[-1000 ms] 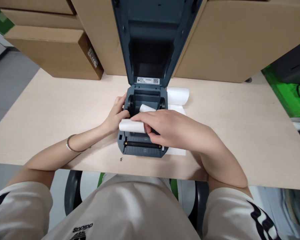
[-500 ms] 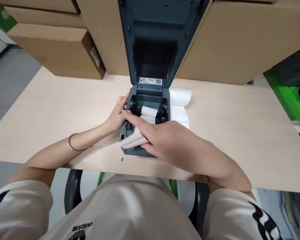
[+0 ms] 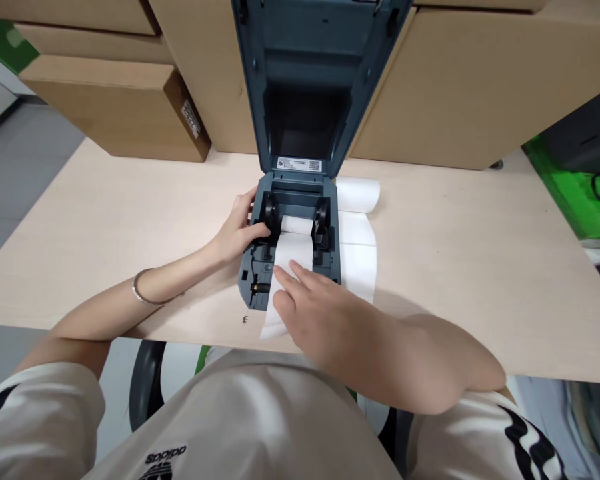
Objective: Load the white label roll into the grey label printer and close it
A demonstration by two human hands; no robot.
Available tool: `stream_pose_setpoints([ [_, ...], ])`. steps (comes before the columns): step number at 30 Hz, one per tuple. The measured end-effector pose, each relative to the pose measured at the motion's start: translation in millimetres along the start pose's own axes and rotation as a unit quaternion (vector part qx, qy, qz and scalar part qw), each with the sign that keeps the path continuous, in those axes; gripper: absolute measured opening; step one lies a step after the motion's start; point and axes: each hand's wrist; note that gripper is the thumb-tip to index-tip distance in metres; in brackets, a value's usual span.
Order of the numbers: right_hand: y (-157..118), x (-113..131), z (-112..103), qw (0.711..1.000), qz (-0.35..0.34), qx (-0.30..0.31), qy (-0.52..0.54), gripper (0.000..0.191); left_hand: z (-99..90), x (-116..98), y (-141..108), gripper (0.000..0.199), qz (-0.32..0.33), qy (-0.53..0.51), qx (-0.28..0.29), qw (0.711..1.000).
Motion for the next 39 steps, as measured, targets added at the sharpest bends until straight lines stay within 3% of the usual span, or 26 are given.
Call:
stream_pose_setpoints([
  [5, 1.9, 0.4, 5.9, 1.000, 0.009, 0.016, -0.003, 0.039, -0.7, 1.4, -0.7, 0.106, 0.004, 0.003, 0.005, 1.000],
  [10, 2.5, -2.8, 7.9, 0.997, -0.043, 0.029, -0.065, 0.035, -1.1, 1.3, 1.6, 0.115, 0.019, 0.021, 0.016, 0.999],
  [14, 0.1, -2.0, 4.7, 0.994, -0.062, 0.002, -0.095, 0.033, -2.1, 1.4, 2.7, 0.117, 0.025, 0.032, 0.020, 0.999],
  [18, -8.0, -0.1, -8.6, 0.998, -0.053, -0.012, -0.011, 0.044, -3.5, 2.4, 0.7, 0.117, 0.014, 0.018, 0.019, 1.000],
  [23, -12.4, -14.9, -41.6, 0.991, -0.051, 0.048, 0.111, 0.051, -3.3, 6.7, -1.5, 0.106, 0.045, -0.011, 0.023, 0.999],
  [26, -0.5, -35.2, -60.8, 0.982, -0.021, 0.006, 0.189, 0.036, -3.2, 9.7, -0.6, 0.104, 0.044, -0.006, 0.017, 0.999],
  [29, 21.4, -68.2, -62.2, 0.950, 0.084, -0.180, 0.242, 0.037, -3.7, 9.2, 0.6, 0.112, 0.021, -0.005, 0.018, 1.000],
  [31, 37.2, -100.8, -50.7, 0.881, 0.190, -0.365, 0.235, 0.040, -4.2, 6.8, 0.6, 0.117, 0.008, -0.005, 0.023, 1.000],
  [33, 50.7, -139.3, -34.1, 0.824, 0.278, -0.430, 0.244, 0.026, -4.5, 4.4, -0.7, 0.123, 0.005, 0.004, 0.025, 1.000],
  [35, 60.7, -174.8, -18.8, 0.812, 0.304, -0.390, 0.311, 0.089, -4.8, 4.0, -3.0, 0.131, 0.017, 0.018, 0.021, 0.999],
  [36, 64.3, -188.4, -13.2, 0.810, 0.310, -0.377, 0.326, 0.108, -5.2, 4.6, -4.4, 0.134, 0.031, 0.026, 0.015, 0.999],
  [37, 67.1, -198.0, -9.1, 0.819, 0.303, -0.340, 0.348, 0.116, -5.8, 5.6, -5.8, 0.136, 0.050, 0.035, 0.007, 0.998],
  [39, 71.2, -205.2, -5.5, 0.842, 0.271, -0.281, 0.372, 0.108, -8.1, 7.5, -8.2, 0.136, 0.100, 0.053, -0.016, 0.993],
])
Point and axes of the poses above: each hand's wrist, its own y-axis towards the middle knuckle, its own z-axis out of the palm, x = y × z, and after that the axes turned 6 degrees about z, right-handed
